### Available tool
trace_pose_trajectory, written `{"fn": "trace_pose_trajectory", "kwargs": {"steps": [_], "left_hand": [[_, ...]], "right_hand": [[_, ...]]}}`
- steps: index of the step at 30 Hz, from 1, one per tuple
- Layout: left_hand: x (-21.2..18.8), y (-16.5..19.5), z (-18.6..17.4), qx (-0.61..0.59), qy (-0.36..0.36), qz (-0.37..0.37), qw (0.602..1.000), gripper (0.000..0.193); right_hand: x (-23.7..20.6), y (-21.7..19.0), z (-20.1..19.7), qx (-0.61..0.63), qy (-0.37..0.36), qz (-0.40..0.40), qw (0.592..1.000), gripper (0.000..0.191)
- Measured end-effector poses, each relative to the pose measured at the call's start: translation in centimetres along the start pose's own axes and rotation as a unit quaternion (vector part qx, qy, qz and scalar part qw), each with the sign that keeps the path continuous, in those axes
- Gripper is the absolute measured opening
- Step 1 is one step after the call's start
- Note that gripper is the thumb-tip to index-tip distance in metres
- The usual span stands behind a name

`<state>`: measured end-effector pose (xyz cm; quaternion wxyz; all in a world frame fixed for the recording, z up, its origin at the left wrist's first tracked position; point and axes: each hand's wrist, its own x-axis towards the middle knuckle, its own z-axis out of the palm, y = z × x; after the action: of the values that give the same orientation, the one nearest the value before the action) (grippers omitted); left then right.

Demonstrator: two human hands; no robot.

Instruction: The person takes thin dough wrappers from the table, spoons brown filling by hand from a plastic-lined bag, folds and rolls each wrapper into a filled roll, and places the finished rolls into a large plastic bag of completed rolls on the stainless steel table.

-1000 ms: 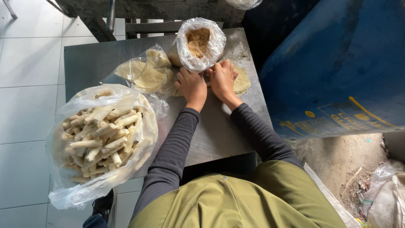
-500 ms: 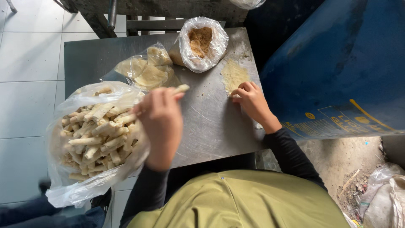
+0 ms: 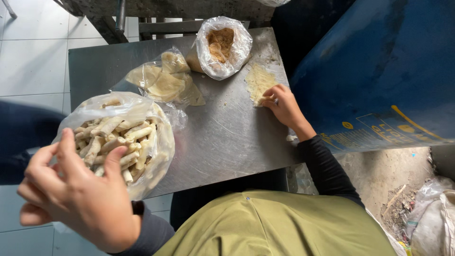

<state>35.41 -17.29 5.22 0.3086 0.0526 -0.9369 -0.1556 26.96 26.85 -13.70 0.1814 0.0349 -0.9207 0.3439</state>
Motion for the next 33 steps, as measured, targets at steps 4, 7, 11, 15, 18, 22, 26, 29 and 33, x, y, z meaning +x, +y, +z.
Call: {"fn": "trace_pose_trajectory", "kwargs": {"steps": [4,7,11,15,18,22,26,29,33], "left_hand": [[-0.6,3.7,2.7,-0.250,-0.033,-0.009,0.968,0.052],[-1.9,8.0,8.7,-0.175,0.000,0.236,0.956,0.041],[-4.7,13.5,18.1,-0.291,-0.212,0.214,0.908,0.029],[-6.3,16.1,24.3,-0.259,-0.276,0.198,0.904,0.031],[-6.3,17.6,26.2,-0.249,-0.291,0.176,0.907,0.029],[-5.4,18.9,26.5,-0.261,-0.319,0.155,0.898,0.026],[-5.2,19.1,25.9,-0.292,-0.327,0.142,0.888,0.026],[-5.0,19.1,25.8,-0.351,-0.341,0.106,0.866,0.030],[-4.0,19.5,26.1,-0.490,-0.371,-0.040,0.788,0.043]], "right_hand": [[0.3,-0.1,-0.4,-0.106,0.102,0.038,0.988,0.024],[0.5,-0.4,-0.5,-0.154,0.108,0.045,0.981,0.023],[0.9,-1.1,-0.5,-0.069,0.054,0.129,0.988,0.024],[1.4,-1.8,-0.9,-0.061,0.050,0.115,0.990,0.024],[1.7,-2.4,-1.2,-0.031,0.059,0.111,0.992,0.015],[2.0,-2.9,-1.2,0.024,0.064,0.191,0.979,0.027],[2.3,-2.8,-1.1,-0.050,0.046,0.137,0.988,0.023],[2.3,-2.9,-1.2,-0.012,0.047,0.126,0.991,0.016],[2.0,-3.5,-1.2,0.188,0.016,0.201,0.961,0.020]]}}
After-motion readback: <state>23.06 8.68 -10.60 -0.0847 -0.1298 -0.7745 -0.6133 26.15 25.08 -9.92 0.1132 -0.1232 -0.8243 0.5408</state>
